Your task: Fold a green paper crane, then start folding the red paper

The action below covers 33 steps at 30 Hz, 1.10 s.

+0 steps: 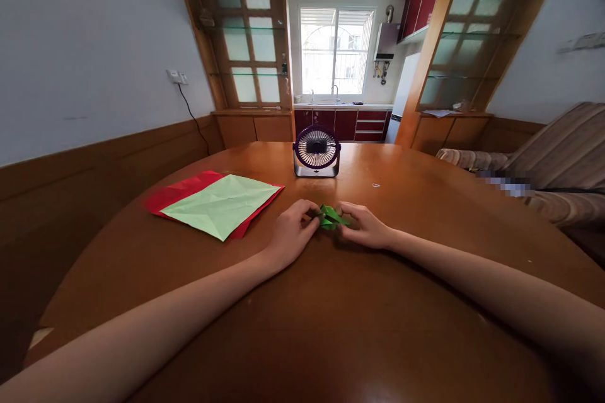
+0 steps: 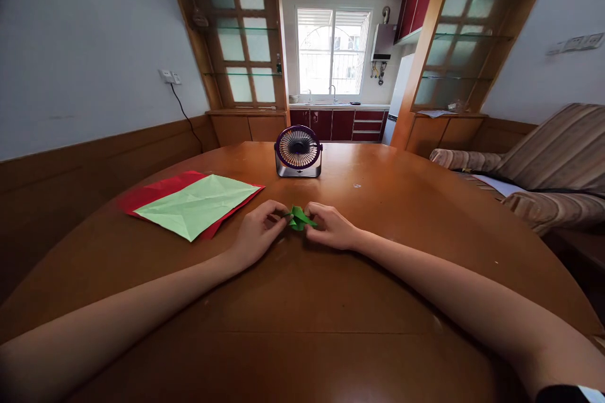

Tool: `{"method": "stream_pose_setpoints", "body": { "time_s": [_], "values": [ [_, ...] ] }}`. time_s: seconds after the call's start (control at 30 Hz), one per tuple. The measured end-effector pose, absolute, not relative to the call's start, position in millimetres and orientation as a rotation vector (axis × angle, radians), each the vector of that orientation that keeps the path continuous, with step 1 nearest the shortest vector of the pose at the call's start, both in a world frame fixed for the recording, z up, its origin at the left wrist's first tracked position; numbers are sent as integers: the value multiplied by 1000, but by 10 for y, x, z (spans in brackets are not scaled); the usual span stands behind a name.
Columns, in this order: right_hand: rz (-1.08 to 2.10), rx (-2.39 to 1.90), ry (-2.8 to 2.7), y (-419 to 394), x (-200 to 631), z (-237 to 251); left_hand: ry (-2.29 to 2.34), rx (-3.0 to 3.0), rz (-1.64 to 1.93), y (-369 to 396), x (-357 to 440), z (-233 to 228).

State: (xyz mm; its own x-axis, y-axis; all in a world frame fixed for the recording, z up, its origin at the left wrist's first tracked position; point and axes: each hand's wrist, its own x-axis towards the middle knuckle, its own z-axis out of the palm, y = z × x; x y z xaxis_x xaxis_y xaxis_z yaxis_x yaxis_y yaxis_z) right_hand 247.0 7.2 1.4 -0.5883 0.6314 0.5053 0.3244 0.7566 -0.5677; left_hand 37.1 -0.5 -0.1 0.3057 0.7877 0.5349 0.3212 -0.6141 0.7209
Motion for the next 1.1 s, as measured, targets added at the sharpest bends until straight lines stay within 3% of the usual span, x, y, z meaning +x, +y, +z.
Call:
{"method": "stream_pose_setpoints", "body": {
  "time_s": [0.4, 0.77, 1.1],
  "values": [
    [1051, -760, -1963, 205, 2499, -23, 894, 1742, 1531, 165, 343, -69],
    [878, -961, -1991, 143, 2369, -35, 928, 1873, 1450, 0, 355, -37],
    [1125, -906, -1798, 125, 2339, -50, 874, 1546, 1539, 160, 348, -44]
  ]
}}
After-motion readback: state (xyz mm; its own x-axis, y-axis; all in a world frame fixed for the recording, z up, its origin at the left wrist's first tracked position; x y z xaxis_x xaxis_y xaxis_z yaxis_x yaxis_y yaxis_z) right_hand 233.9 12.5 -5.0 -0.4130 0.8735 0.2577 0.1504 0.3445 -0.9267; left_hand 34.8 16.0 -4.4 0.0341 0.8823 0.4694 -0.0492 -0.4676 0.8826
